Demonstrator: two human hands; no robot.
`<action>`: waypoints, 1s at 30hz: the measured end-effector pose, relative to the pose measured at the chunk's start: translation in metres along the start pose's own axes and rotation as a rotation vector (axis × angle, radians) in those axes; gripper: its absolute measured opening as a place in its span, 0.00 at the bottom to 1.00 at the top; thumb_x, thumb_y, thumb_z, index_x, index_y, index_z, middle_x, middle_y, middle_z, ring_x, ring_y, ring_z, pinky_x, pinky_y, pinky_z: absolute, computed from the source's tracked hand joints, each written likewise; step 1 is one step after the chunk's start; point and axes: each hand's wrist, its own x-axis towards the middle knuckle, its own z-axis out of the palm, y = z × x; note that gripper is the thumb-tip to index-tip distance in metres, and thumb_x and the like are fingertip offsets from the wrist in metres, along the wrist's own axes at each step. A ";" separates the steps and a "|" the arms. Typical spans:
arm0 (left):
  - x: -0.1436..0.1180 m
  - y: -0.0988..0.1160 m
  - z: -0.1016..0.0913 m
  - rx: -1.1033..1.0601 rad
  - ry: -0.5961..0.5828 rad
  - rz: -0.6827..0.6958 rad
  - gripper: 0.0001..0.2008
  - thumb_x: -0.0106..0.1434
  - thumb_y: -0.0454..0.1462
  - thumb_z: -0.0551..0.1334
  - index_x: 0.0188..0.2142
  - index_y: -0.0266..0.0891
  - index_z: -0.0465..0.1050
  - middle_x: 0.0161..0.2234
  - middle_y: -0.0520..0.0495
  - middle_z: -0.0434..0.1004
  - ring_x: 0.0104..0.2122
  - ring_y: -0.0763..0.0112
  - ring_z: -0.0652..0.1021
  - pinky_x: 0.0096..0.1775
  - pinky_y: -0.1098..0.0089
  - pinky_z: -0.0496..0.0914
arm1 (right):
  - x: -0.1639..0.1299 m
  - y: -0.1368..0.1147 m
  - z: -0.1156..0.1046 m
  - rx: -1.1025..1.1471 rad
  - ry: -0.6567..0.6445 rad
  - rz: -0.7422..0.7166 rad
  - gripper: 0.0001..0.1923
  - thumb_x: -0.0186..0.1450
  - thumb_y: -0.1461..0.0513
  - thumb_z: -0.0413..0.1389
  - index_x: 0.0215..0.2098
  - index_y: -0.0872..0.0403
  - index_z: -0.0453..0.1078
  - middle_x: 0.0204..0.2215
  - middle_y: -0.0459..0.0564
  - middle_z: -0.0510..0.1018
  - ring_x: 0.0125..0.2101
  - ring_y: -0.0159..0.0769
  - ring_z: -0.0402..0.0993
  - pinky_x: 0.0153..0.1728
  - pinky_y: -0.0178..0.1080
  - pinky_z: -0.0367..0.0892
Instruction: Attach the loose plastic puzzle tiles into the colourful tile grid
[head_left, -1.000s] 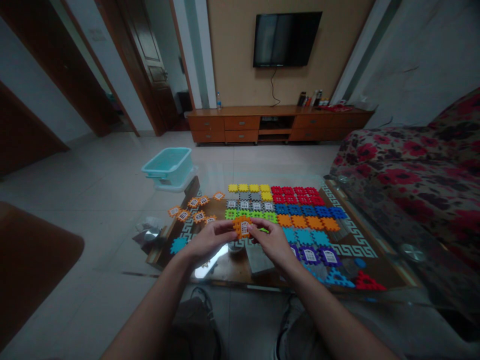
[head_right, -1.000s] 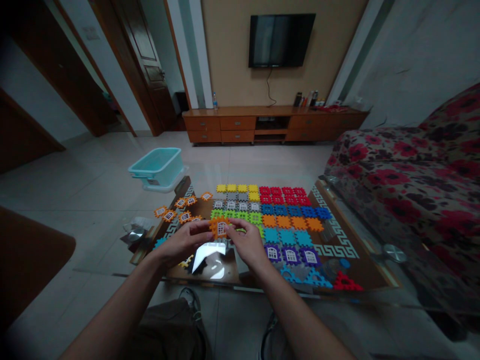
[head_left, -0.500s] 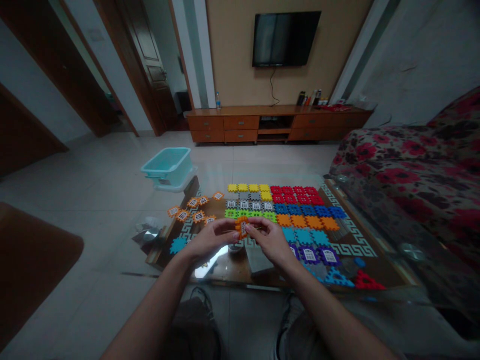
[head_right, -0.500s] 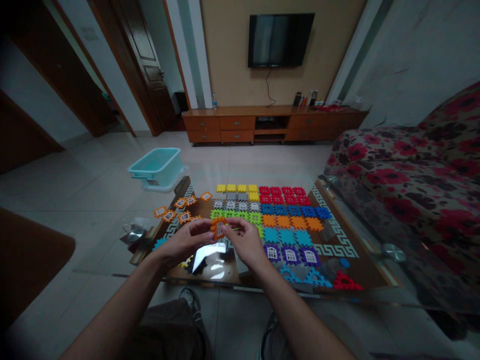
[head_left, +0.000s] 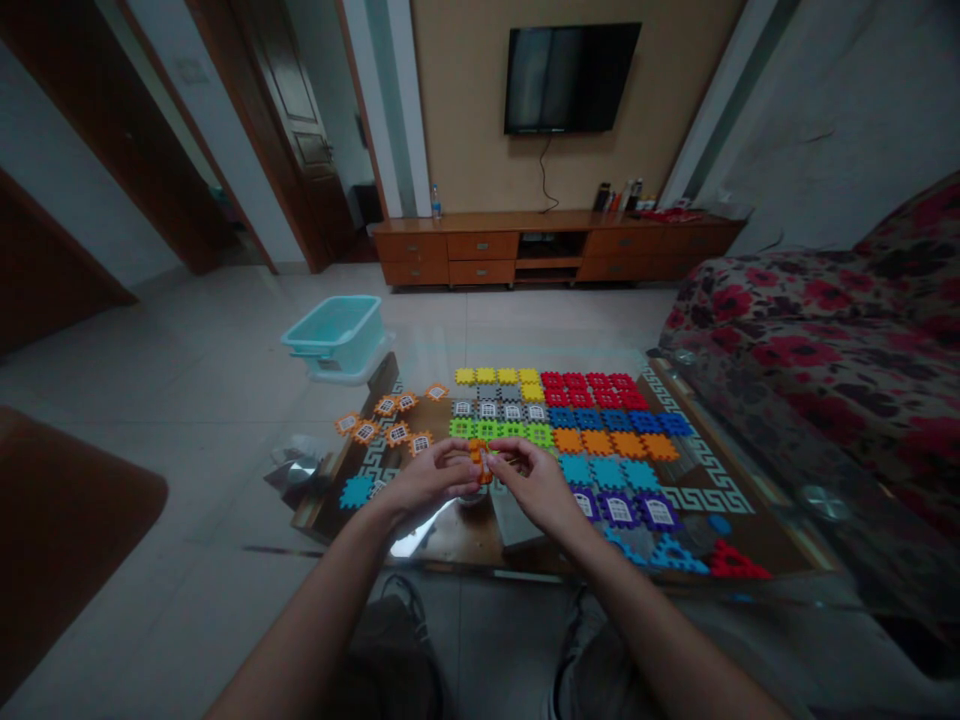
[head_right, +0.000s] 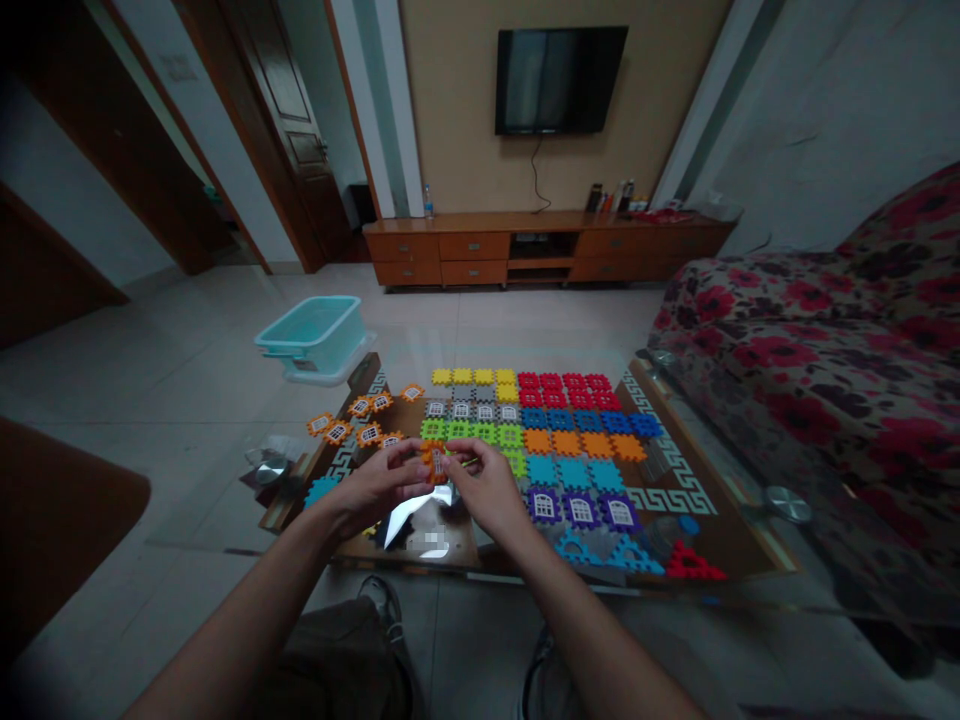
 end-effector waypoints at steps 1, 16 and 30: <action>0.000 0.000 0.000 -0.002 0.004 -0.009 0.22 0.50 0.36 0.75 0.43 0.38 0.72 0.44 0.43 0.76 0.41 0.70 0.77 0.48 0.66 0.69 | -0.001 -0.001 0.000 -0.023 0.004 -0.011 0.15 0.60 0.55 0.61 0.42 0.55 0.74 0.34 0.52 0.80 0.34 0.38 0.75 0.36 0.41 0.70; 0.001 -0.002 -0.007 -0.076 -0.002 -0.087 0.18 0.53 0.36 0.73 0.41 0.38 0.71 0.38 0.47 0.79 0.37 0.67 0.80 0.49 0.62 0.71 | -0.006 -0.013 -0.017 -0.428 -0.183 -0.302 0.28 0.58 0.66 0.60 0.56 0.51 0.65 0.47 0.52 0.72 0.41 0.38 0.71 0.44 0.44 0.70; 0.005 -0.012 -0.018 -0.002 -0.063 -0.131 0.21 0.54 0.36 0.73 0.45 0.39 0.70 0.40 0.46 0.78 0.36 0.71 0.80 0.49 0.63 0.70 | -0.008 -0.010 -0.016 -0.485 -0.202 -0.412 0.25 0.55 0.66 0.63 0.50 0.50 0.67 0.45 0.50 0.71 0.46 0.40 0.70 0.48 0.43 0.68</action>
